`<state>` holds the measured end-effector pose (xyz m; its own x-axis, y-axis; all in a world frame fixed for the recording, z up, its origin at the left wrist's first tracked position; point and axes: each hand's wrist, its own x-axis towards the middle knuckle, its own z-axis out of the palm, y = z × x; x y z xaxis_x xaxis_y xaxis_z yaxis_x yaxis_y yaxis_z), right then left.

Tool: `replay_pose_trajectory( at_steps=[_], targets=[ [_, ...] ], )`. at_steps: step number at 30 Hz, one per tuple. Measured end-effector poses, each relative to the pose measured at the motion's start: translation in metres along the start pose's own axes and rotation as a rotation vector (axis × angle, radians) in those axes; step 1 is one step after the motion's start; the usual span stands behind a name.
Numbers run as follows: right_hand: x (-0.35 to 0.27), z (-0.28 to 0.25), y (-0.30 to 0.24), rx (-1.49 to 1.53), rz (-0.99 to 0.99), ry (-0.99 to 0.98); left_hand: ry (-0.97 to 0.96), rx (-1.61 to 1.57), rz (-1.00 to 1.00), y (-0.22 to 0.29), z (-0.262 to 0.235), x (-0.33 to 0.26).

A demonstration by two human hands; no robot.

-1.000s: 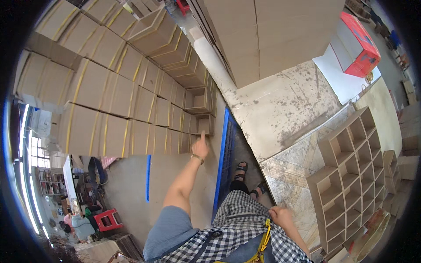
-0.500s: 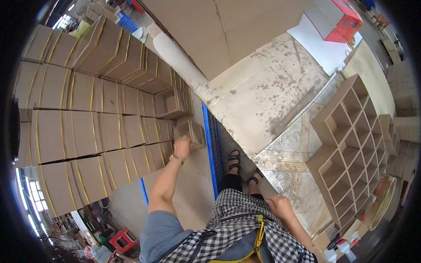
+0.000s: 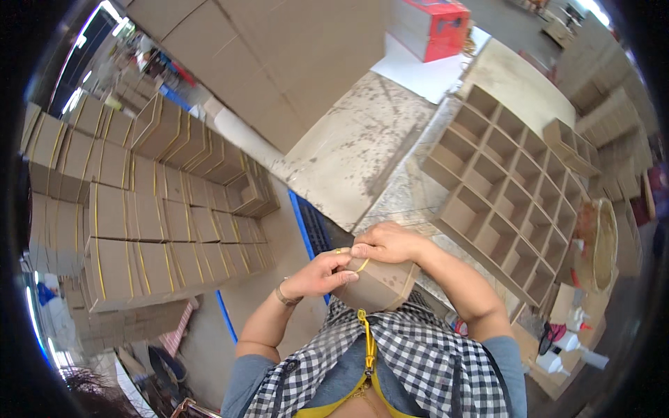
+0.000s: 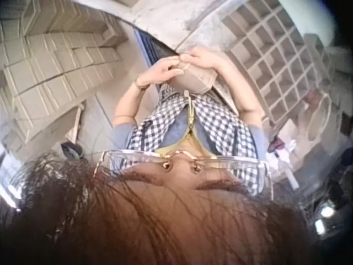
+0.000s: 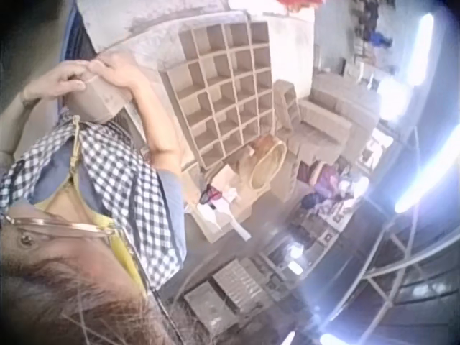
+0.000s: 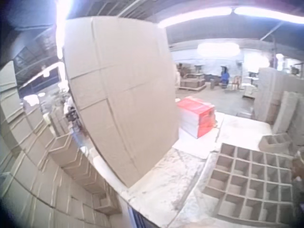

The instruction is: The recorder is assembling cardboard box dividers and placing them into a grid layout.

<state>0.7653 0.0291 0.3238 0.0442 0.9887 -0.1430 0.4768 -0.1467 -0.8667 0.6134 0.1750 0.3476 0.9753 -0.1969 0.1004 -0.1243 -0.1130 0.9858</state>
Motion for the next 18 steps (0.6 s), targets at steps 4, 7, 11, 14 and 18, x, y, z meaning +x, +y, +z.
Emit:
replay_pose_trajectory(
  at_steps=[4,7,11,14,18],
  targets=[
    [-0.038,0.027,0.015,0.025,0.352,0.117,-0.023,0.432,-0.083,-0.019,0.016,0.006],
    [-0.049,0.034,0.036,0.078,0.022,0.319,0.034,0.875,-0.041,-0.005,0.042,0.02],
    [-0.067,0.025,0.04,0.128,0.112,0.145,-0.082,1.229,-0.112,-0.018,0.043,0.037],
    [-0.074,0.024,0.018,0.047,0.218,0.26,0.02,1.195,0.114,-0.07,0.021,0.045],
    [-0.059,0.052,0.044,-0.408,-0.254,0.763,0.048,1.212,-0.318,-0.142,0.006,0.051]
  ],
)
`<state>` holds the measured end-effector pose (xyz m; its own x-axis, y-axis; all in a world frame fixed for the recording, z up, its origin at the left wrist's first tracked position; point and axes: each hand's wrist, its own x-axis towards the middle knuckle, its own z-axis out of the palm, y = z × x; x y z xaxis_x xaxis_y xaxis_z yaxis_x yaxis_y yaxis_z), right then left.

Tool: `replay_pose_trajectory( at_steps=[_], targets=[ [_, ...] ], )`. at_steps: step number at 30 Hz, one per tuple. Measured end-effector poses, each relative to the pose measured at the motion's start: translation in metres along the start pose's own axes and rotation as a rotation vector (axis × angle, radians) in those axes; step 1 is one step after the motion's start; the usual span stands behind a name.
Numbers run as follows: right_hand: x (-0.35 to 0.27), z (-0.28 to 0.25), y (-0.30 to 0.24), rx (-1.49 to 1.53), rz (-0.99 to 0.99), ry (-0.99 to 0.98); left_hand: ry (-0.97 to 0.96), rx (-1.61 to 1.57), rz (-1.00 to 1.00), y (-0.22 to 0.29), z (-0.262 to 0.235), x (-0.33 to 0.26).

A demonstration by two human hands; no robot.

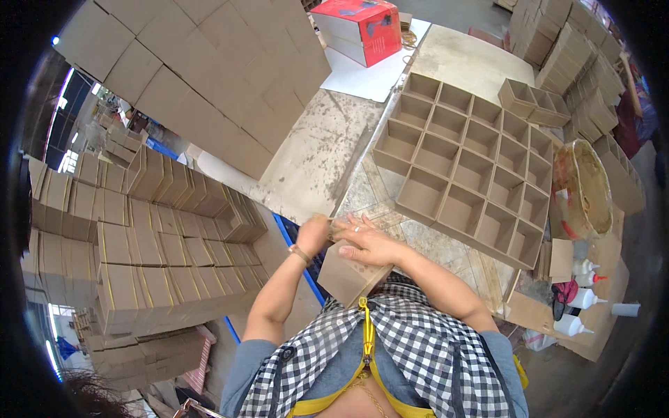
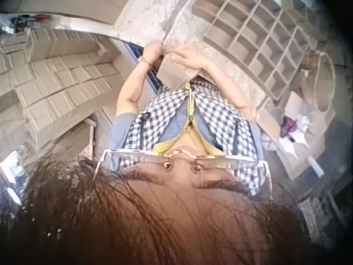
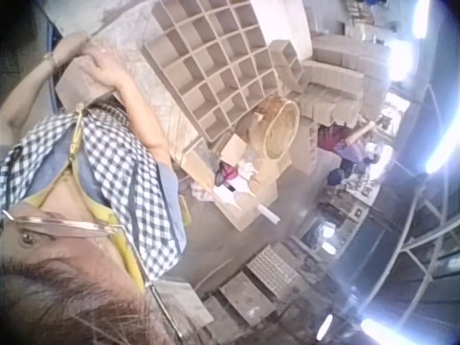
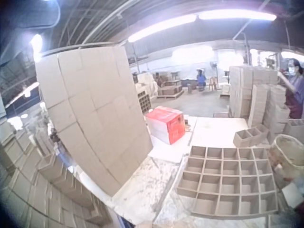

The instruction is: The recorder is assembling cardboard box dividers and placing them into a grid layout.

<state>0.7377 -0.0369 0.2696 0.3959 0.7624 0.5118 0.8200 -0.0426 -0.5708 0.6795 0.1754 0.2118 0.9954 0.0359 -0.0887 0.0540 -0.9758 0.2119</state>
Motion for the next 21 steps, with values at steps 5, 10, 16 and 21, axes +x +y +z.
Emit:
replay_pose_trajectory(
  at_steps=[5,10,16,21],
  targets=[
    [-0.014,-0.055,0.014,0.156,0.507,-0.207,0.352,-0.316,0.005,0.004,-0.059,-0.028],
    [0.01,-0.048,0.023,0.078,0.727,0.068,0.45,-0.56,0.262,0.109,-0.084,-0.071],
    [0.033,-0.034,0.015,0.247,0.852,0.069,0.545,-0.523,0.22,0.093,-0.073,-0.103],
    [0.047,-0.01,0.01,0.158,0.784,-0.028,0.266,-0.758,0.072,0.072,-0.087,-0.104]
  ],
)
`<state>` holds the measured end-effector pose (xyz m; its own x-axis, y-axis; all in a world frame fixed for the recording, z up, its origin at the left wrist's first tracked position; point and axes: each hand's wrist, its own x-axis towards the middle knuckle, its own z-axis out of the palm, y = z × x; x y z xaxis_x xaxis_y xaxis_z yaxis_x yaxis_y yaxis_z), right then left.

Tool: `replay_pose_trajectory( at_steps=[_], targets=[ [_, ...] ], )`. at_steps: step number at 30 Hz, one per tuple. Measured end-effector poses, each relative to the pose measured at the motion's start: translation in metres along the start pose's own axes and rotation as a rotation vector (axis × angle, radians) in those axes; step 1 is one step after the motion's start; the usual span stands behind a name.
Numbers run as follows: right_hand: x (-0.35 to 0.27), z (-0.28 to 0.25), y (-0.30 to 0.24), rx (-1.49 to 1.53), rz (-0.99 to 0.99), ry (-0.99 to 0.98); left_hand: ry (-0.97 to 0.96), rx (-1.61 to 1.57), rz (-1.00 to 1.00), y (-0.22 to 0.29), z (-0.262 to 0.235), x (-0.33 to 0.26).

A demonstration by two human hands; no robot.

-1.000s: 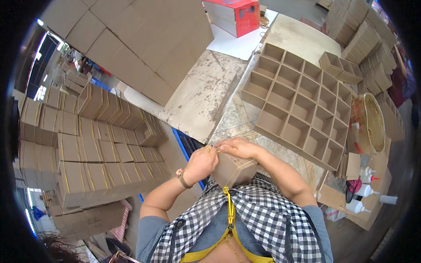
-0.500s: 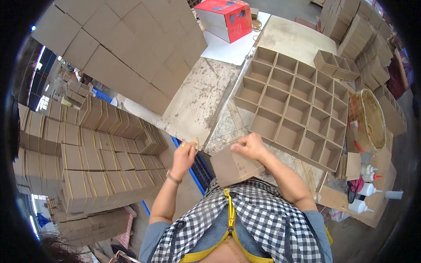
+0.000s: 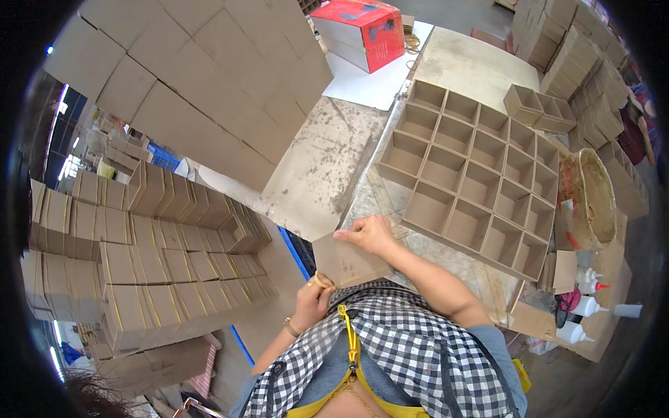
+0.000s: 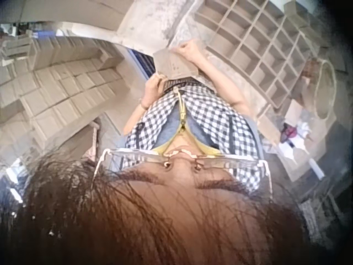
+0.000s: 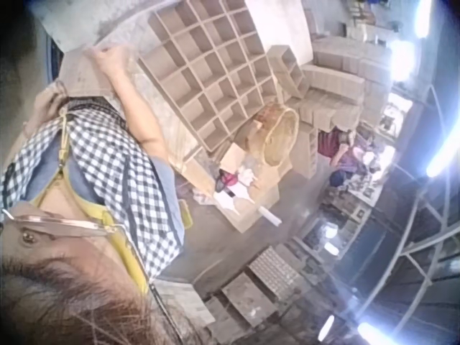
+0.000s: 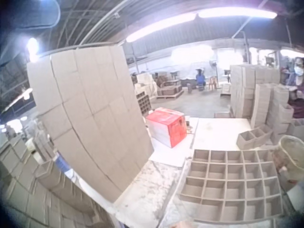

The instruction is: The recorder is assembling cardboard box dividers and placing them into a grid layout.

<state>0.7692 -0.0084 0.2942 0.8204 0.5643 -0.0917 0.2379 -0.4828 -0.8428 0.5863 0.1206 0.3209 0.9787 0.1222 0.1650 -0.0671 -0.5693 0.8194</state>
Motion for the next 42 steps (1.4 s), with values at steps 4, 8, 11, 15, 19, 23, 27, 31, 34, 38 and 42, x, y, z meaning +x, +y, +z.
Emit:
replay_pose_trajectory(
  at_steps=[4,8,11,15,19,23,27,31,34,38,42],
  targets=[
    [0.017,0.003,0.004,-0.044,-0.113,0.067,-0.291,-0.008,-0.031,0.005,-0.029,0.003],
    [0.053,0.01,0.021,0.463,0.203,0.345,-0.449,0.022,0.036,-0.011,-0.041,0.001],
    [0.07,-0.066,0.024,0.758,0.249,0.577,-0.405,-0.053,-0.06,-0.028,-0.053,-0.028],
    [0.038,-0.073,0.012,0.115,-0.135,0.228,-0.17,0.182,-0.225,-0.064,-0.078,-0.038],
    [0.007,-0.013,0.019,-0.534,-0.356,0.035,-0.061,0.172,-0.04,-0.104,-0.074,-0.025],
    [0.01,-0.002,0.055,-0.804,-0.186,0.073,-0.13,-0.461,-0.639,-0.121,-0.073,-0.004],
    [0.019,0.0,0.063,-0.829,-0.067,0.075,-0.06,-0.49,-0.826,-0.146,-0.087,0.009],
    [0.025,0.007,0.062,-0.82,-0.104,0.089,0.082,-0.161,-0.912,-0.22,-0.105,-0.016],
    [0.024,0.016,0.082,-0.781,-0.237,0.213,0.118,0.187,-1.013,-0.236,-0.13,-0.01],
    [0.007,-0.001,0.038,-0.657,-0.325,0.298,0.205,0.512,-0.973,-0.253,-0.143,0.015],
    [-0.026,0.023,0.031,-0.636,-0.415,0.291,0.305,0.614,-1.077,-0.285,-0.158,0.042]
  ],
)
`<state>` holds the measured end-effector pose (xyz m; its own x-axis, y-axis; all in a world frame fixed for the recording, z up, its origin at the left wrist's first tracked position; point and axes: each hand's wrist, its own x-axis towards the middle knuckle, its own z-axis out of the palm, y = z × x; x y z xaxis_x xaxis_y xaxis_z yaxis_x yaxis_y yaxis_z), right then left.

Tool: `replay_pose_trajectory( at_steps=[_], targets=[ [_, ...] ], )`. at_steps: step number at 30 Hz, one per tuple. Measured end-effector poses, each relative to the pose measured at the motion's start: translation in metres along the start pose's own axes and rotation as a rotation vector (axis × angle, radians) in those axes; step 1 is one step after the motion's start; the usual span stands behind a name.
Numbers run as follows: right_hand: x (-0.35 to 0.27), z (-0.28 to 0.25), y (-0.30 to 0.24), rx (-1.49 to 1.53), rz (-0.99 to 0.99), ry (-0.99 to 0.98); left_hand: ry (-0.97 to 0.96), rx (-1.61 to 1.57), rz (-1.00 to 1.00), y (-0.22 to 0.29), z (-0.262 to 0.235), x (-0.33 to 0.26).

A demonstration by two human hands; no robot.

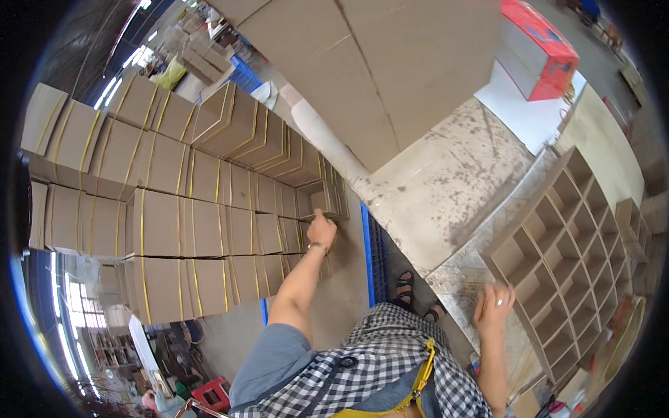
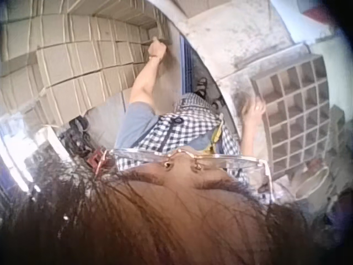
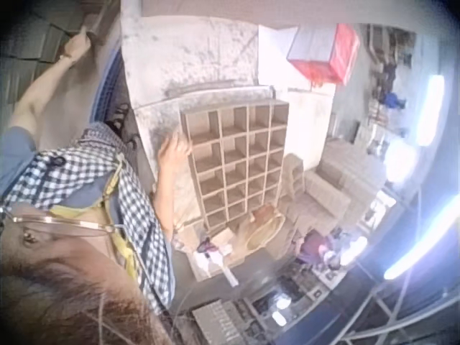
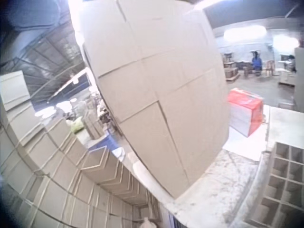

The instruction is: The recorder is assembling cardboard box dividers and placing them into a grid layout.

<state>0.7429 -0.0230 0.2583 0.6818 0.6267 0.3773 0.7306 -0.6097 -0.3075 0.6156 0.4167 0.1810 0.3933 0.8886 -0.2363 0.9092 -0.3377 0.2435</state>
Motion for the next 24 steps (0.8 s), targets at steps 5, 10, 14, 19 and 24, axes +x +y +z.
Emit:
replay_pose_trajectory(
  at_steps=[5,10,14,19,24],
  targets=[
    [-0.035,0.019,-0.033,0.215,0.068,-0.264,-0.026,0.108,0.06,-0.012,0.021,0.039],
    [-0.05,0.036,-0.037,0.347,0.124,-0.398,-0.057,0.286,0.186,-0.016,0.026,0.053],
    [-0.035,0.042,-0.034,0.419,0.155,-0.43,0.024,0.228,0.191,-0.028,0.025,0.043],
    [-0.007,0.037,-0.045,0.479,0.103,-0.366,0.141,0.073,0.293,-0.02,-0.012,0.022],
    [0.004,0.035,-0.049,0.516,0.02,-0.521,0.186,-0.081,0.429,0.008,-0.07,-0.059]
  ],
)
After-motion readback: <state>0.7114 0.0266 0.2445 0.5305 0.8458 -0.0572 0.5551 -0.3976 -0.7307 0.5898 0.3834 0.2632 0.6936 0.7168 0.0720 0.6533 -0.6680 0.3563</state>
